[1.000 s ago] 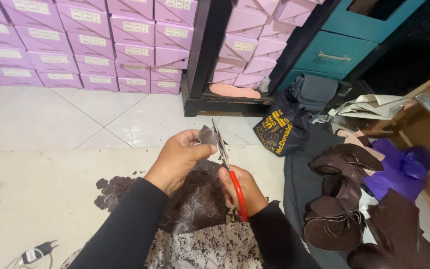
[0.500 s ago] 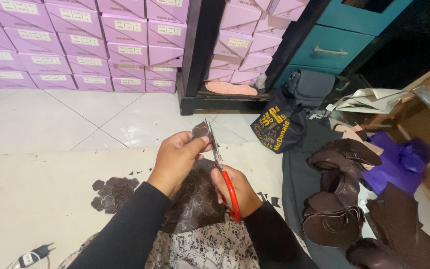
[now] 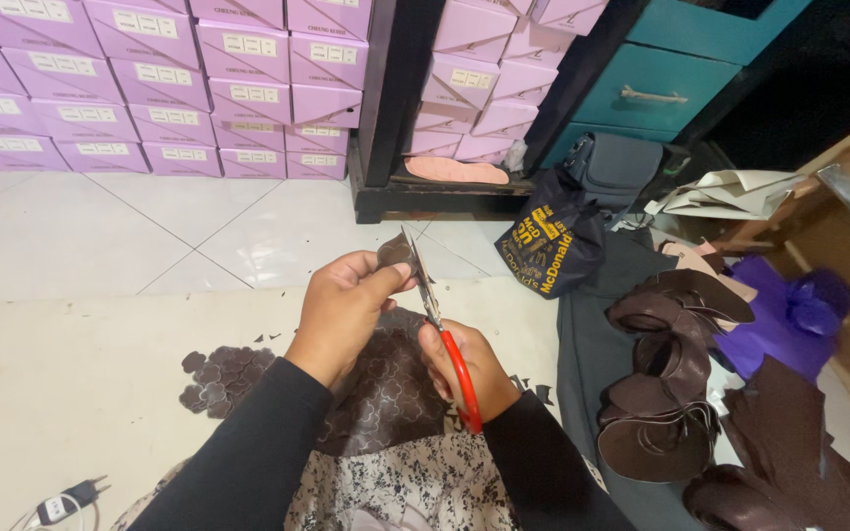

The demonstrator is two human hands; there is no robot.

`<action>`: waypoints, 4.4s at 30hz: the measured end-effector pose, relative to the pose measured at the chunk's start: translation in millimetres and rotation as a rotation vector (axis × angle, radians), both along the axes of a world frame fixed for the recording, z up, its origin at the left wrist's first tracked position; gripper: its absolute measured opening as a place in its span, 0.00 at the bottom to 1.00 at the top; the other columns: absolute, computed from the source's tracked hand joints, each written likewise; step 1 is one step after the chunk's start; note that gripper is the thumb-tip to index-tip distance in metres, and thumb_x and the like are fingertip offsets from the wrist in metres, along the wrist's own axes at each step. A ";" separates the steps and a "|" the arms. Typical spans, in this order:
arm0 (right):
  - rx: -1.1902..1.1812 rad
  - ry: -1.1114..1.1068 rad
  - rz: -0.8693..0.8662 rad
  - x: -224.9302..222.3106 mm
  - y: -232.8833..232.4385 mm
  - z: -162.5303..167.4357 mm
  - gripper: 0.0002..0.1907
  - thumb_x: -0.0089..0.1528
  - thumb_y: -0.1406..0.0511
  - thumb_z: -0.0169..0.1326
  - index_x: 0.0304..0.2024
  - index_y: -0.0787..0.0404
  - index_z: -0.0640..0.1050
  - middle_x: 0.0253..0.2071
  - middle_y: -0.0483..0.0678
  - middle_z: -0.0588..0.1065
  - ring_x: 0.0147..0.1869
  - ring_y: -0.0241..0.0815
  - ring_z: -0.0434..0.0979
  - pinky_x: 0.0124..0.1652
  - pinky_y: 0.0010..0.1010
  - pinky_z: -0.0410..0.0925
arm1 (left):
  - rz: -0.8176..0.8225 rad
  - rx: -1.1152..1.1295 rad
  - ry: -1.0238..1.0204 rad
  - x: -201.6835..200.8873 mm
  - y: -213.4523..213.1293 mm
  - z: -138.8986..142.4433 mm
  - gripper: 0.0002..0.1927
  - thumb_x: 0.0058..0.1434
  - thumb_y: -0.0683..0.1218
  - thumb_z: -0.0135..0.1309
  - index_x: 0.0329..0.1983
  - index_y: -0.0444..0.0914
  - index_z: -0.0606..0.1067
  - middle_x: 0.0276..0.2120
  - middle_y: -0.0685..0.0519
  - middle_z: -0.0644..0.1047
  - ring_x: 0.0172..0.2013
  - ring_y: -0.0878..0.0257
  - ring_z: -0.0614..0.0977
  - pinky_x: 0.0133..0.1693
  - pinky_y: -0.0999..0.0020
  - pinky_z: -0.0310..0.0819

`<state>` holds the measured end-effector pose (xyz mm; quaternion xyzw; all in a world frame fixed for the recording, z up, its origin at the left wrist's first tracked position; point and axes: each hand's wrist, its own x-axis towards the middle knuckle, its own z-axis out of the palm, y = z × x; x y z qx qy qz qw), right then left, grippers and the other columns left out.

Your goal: The person uses red-handled scissors to cut small flower-shaped pieces from a brown patterned sheet. They hold the sheet with the left hand and cut along the outlines, placing finished pieces on the floor.

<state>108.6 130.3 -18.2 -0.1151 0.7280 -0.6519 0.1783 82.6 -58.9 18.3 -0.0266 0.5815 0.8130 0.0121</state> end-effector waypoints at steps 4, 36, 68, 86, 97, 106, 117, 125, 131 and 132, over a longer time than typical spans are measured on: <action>-0.123 -0.021 0.127 -1.3 3.2 -2.1 0.25 0.70 0.47 0.43 0.32 0.60 0.68 0.22 0.41 0.64 0.21 0.32 0.62 0.23 0.23 0.60 | -0.013 0.022 0.013 -0.8 -0.4 -2.8 0.07 0.61 0.44 0.57 0.37 0.35 0.80 0.32 0.54 0.83 0.35 0.70 0.83 0.37 0.74 0.72; 0.046 0.066 0.030 7.1 -4.5 4.8 0.25 0.68 0.46 0.46 0.30 0.58 0.69 0.18 0.38 0.63 0.18 0.29 0.60 0.20 0.23 0.57 | 0.006 -0.036 0.024 3.6 -7.9 3.8 0.08 0.62 0.45 0.56 0.37 0.36 0.80 0.33 0.53 0.84 0.36 0.70 0.83 0.37 0.73 0.72; -0.020 0.068 0.142 4.6 3.3 2.9 0.24 0.70 0.47 0.46 0.31 0.59 0.68 0.21 0.39 0.63 0.22 0.30 0.62 0.23 0.23 0.59 | -0.049 -0.148 0.144 -4.7 -22.5 -9.4 0.09 0.64 0.45 0.55 0.33 0.34 0.79 0.26 0.59 0.78 0.25 0.74 0.71 0.28 0.76 0.64; -0.083 0.027 0.241 5.5 7.8 11.5 0.20 0.71 0.52 0.43 0.37 0.61 0.69 0.25 0.40 0.63 0.26 0.30 0.63 0.28 0.23 0.61 | -0.123 -0.121 0.106 0.0 -21.8 -0.8 0.07 0.61 0.42 0.59 0.34 0.32 0.80 0.29 0.56 0.80 0.29 0.73 0.76 0.34 0.77 0.70; -0.030 0.049 0.179 4.7 4.9 6.5 0.23 0.70 0.48 0.45 0.31 0.59 0.67 0.22 0.39 0.64 0.21 0.30 0.62 0.23 0.23 0.60 | -0.122 -0.124 0.062 -0.9 -24.5 -1.1 0.06 0.61 0.42 0.59 0.34 0.32 0.80 0.28 0.55 0.81 0.29 0.72 0.78 0.33 0.76 0.71; 0.027 0.001 0.104 8.3 2.1 11.7 0.24 0.69 0.48 0.46 0.29 0.59 0.67 0.21 0.40 0.63 0.20 0.30 0.61 0.21 0.23 0.57 | -0.100 -0.108 0.037 -1.1 -22.6 -1.7 0.06 0.61 0.41 0.59 0.34 0.32 0.80 0.28 0.56 0.80 0.28 0.72 0.76 0.32 0.76 0.70; 0.017 0.032 0.138 7.1 2.5 8.6 0.24 0.70 0.48 0.46 0.31 0.59 0.69 0.20 0.38 0.63 0.21 0.30 0.62 0.23 0.23 0.58 | -0.139 -0.111 0.034 -4.2 -27.2 -5.7 0.06 0.60 0.41 0.60 0.34 0.32 0.80 0.29 0.55 0.81 0.30 0.71 0.78 0.34 0.76 0.73; 0.090 0.022 0.026 11.3 -7.8 11.6 0.23 0.68 0.47 0.47 0.33 0.60 0.72 0.19 0.34 0.61 0.20 0.26 0.57 0.20 0.23 0.52 | -0.109 -0.094 0.012 -5.9 -24.8 -6.8 0.05 0.60 0.41 0.60 0.34 0.32 0.80 0.29 0.55 0.81 0.29 0.71 0.77 0.33 0.76 0.70; 0.093 0.006 0.055 10.3 -5.3 11.0 0.24 0.69 0.48 0.46 0.33 0.60 0.72 0.18 0.37 0.63 0.19 0.28 0.60 0.21 0.23 0.56 | -0.115 -0.079 -0.015 -7.3 -24.3 -7.8 0.05 0.59 0.41 0.60 0.34 0.32 0.80 0.28 0.55 0.81 0.28 0.71 0.77 0.32 0.76 0.71; 0.075 0.036 0.092 8.9 -3.8 11.0 0.24 0.70 0.48 0.45 0.34 0.60 0.71 0.20 0.37 0.64 0.21 0.28 0.62 0.23 0.22 0.58 | -0.132 -0.087 -0.021 -7.8 -24.7 -8.0 0.06 0.60 0.41 0.60 0.34 0.32 0.80 0.28 0.55 0.80 0.28 0.71 0.76 0.32 0.76 0.70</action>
